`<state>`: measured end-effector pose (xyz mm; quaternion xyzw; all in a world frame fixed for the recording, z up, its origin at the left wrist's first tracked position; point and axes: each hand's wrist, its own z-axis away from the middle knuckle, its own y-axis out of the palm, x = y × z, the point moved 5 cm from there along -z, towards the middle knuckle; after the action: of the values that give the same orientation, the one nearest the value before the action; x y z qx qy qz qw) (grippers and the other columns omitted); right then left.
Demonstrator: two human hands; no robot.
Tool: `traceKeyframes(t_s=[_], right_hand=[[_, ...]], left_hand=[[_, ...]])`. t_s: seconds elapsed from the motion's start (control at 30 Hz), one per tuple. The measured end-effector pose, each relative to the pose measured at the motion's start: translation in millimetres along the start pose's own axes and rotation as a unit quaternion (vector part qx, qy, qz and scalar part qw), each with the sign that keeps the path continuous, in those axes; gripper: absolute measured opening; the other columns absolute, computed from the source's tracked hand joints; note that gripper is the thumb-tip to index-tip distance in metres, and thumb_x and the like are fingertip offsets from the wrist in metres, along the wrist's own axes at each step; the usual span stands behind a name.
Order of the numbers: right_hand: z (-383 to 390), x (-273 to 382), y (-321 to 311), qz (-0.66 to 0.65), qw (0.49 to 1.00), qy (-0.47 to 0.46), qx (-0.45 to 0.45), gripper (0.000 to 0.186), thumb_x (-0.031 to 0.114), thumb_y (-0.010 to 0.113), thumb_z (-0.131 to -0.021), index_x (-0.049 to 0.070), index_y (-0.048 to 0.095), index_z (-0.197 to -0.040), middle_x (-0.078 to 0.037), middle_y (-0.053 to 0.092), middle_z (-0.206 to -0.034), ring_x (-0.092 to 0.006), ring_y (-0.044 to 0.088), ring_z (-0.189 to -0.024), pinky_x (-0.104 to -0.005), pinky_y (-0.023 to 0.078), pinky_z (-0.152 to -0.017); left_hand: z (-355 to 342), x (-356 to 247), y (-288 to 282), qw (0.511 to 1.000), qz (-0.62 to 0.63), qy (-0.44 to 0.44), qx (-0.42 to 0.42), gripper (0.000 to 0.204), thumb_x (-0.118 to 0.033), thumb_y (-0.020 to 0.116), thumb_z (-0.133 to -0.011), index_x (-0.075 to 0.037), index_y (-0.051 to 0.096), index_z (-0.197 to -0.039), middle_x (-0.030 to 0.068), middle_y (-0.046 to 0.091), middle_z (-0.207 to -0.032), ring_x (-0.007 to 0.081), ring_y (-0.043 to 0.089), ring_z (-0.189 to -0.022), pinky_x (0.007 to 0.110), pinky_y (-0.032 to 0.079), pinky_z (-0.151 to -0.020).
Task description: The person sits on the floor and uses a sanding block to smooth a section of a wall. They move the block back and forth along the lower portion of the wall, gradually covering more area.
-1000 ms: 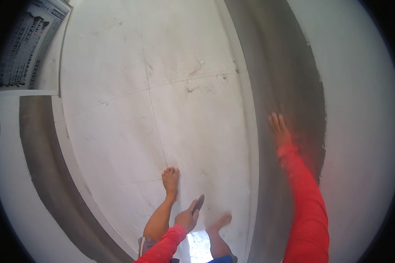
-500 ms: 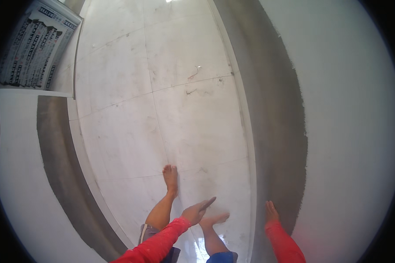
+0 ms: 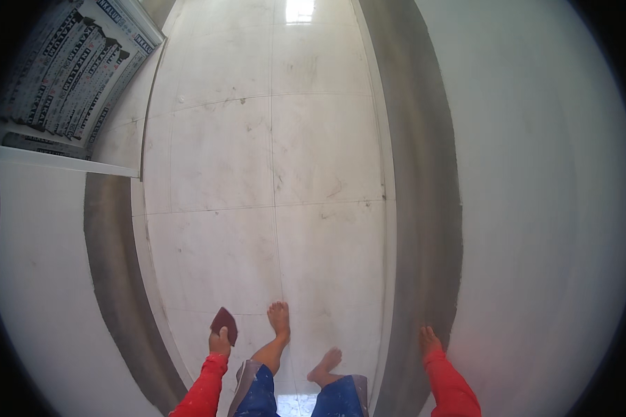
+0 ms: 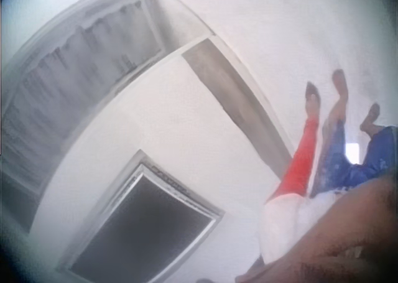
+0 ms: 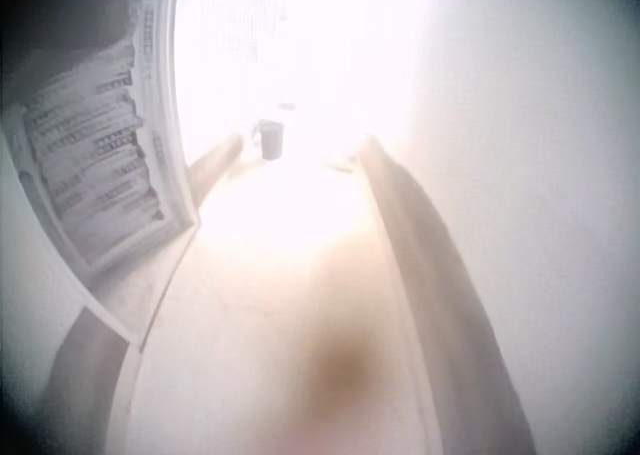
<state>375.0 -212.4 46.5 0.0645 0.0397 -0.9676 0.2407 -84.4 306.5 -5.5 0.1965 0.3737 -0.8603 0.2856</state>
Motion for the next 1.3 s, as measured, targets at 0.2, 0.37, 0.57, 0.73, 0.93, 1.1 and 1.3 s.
traceKeyframes(t_s=[0.2,0.37,0.57,0.73,0.93,1.1,1.3], right_hand=[[-7,-48,-28,-0.008,0.995,-0.096,-0.003,0.053,0.033,0.04,-0.105,0.016,0.043,-0.156,-0.003,0.031,-0.167,-0.0272,0.017,-0.157,-0.0564,0.007,-0.126],[-54,-100,-20,0.087,0.987,-0.132,0.017,0.051,0.035,0.047,-0.103,0.019,0.05,-0.151,-0.002,0.036,-0.165,-0.0273,0.02,-0.156,-0.0596,0.009,-0.125],[-95,-243,-93,0.017,0.993,-0.102,-0.057,0.054,0.031,0.053,-0.101,0.019,0.047,-0.153,-0.003,0.034,-0.166,-0.0281,0.021,-0.156,-0.0572,0.011,-0.126],[-149,-421,-184,0.041,0.997,-0.012,-0.059,0.062,0.026,0.057,-0.099,0.019,0.038,-0.158,-0.004,0.028,-0.169,-0.0288,0.016,-0.158,-0.0578,0.008,-0.126],[-204,-611,-250,-0.007,0.998,0.026,-0.049,0.065,0.03,0.054,-0.101,0.019,0.032,-0.161,-0.002,0.021,-0.171,-0.0291,0.011,-0.159,-0.0575,0.005,-0.127],[-251,-773,-321,0.039,0.998,0.042,-0.036,0.067,0.047,0.044,-0.103,0.02,0.029,-0.162,-0.001,0.019,-0.171,-0.0287,0.009,-0.159,-0.0563,0.003,-0.127],[-294,-1034,-430,-0.044,0.975,0.207,-0.074,0.078,0.058,0.048,-0.099,0.02,0.025,-0.163,-0.002,0.014,-0.172,-0.027,0.003,-0.159,-0.0525,0.0,-0.127]], left_hand=[[58,58,-119,0.949,-0.249,-0.195,0.007,0.047,-0.02,0.054,-0.096,-0.001,0.056,-0.139,0.0248,0.067,-0.128,0.0401,0.063,-0.121,0.044,0.048,-0.106],[123,-52,-73,0.859,-0.286,-0.315,0.285,0.056,-0.03,0.048,-0.101,-0.004,0.045,-0.151,0.0257,0.057,-0.143,0.0399,0.051,-0.137,0.042,0.04,-0.115],[84,-208,5,0.88,-0.172,-0.322,0.304,0.056,-0.033,0.05,-0.102,-0.003,0.047,-0.149,0.0227,0.059,-0.14,0.0357,0.055,-0.132,0.04,0.043,-0.111],[19,-276,56,0.93,-0.03,-0.303,0.206,0.056,-0.035,0.052,-0.102,-0.002,0.048,-0.148,0.0202,0.061,-0.138,0.0322,0.058,-0.129,0.038,0.045,-0.107],[-118,-351,79,0.945,0.02,-0.278,0.174,0.056,-0.037,0.055,-0.103,-0.001,0.05,-0.146,0.0172,0.063,-0.135,0.028,0.061,-0.124,0.036,0.047,-0.103],[-192,-402,58,0.949,-0.103,-0.258,0.146,0.049,-0.028,0.054,-0.101,0.002,0.054,-0.139,0.0166,0.067,-0.125,0.0295,0.062,-0.12,0.035,0.045,-0.105],[-257,-467,8,0.978,-0.015,-0.205,0.024,0.036,-0.017,0.053,-0.099,0.003,0.063,-0.127,0.0155,0.071,-0.117,0.0284,0.067,-0.109,0.037,0.048,-0.099]])
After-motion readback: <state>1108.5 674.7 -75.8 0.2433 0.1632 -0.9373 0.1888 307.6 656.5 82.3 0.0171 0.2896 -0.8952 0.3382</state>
